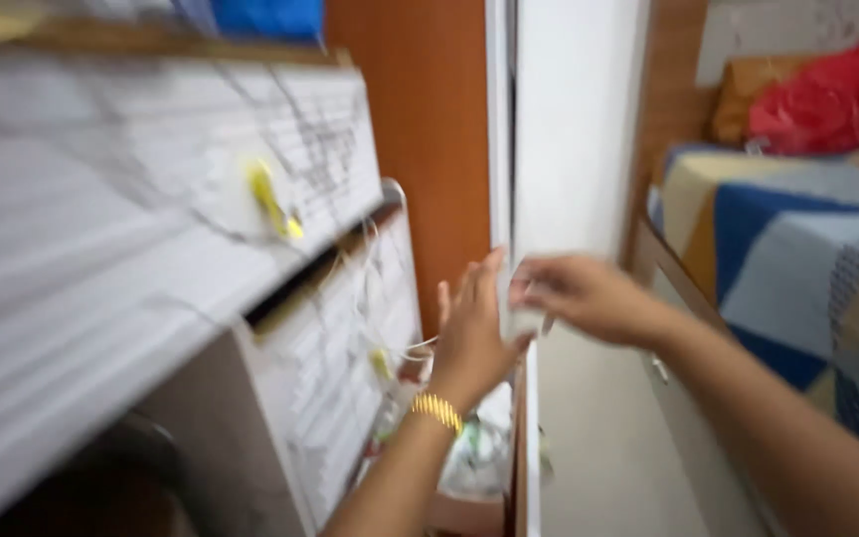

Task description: The recorder organizes various household items into a bedroom nightstand drawer.

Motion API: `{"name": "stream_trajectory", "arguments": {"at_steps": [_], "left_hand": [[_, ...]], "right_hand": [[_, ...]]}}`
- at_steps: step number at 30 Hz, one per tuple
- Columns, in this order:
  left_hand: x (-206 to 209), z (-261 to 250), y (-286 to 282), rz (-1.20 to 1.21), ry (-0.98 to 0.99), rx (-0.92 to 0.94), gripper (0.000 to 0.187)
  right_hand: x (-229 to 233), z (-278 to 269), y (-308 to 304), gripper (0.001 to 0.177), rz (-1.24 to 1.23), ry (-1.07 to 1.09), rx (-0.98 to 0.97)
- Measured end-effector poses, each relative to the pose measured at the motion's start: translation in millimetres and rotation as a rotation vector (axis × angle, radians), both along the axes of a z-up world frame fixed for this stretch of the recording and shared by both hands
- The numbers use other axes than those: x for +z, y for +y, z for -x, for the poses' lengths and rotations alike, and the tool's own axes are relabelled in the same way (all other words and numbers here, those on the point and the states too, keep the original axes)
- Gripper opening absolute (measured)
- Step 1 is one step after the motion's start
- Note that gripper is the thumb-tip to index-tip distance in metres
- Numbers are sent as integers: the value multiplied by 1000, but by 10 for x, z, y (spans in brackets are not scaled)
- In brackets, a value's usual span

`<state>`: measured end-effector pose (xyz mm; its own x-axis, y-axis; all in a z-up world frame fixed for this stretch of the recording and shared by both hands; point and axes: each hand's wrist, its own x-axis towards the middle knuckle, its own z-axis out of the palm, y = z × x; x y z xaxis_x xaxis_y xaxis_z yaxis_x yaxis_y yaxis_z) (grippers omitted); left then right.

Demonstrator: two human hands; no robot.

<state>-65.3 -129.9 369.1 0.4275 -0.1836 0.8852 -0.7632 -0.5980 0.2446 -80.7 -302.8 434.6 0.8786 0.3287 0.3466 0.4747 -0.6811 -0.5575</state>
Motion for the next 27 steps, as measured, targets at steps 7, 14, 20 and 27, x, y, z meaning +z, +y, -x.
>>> {"name": "stream_trajectory", "arguments": {"at_steps": [7,14,20,27], "left_hand": [[1773,-442,428,-141,5,-37,18],[2942,-677,352,-354,264,212,15],[2707,-1371,-111,-358,378,27,20],[3203,-1960,188,-598,-37,371,20]], "right_hand": [[1742,247,-521,23,-584,-445,-399],[2238,117,-812,32,589,-1405,-889],[2440,25,-802,33,677,-1020,-984],[2383,-323,-737,20,-103,-611,-520]]}}
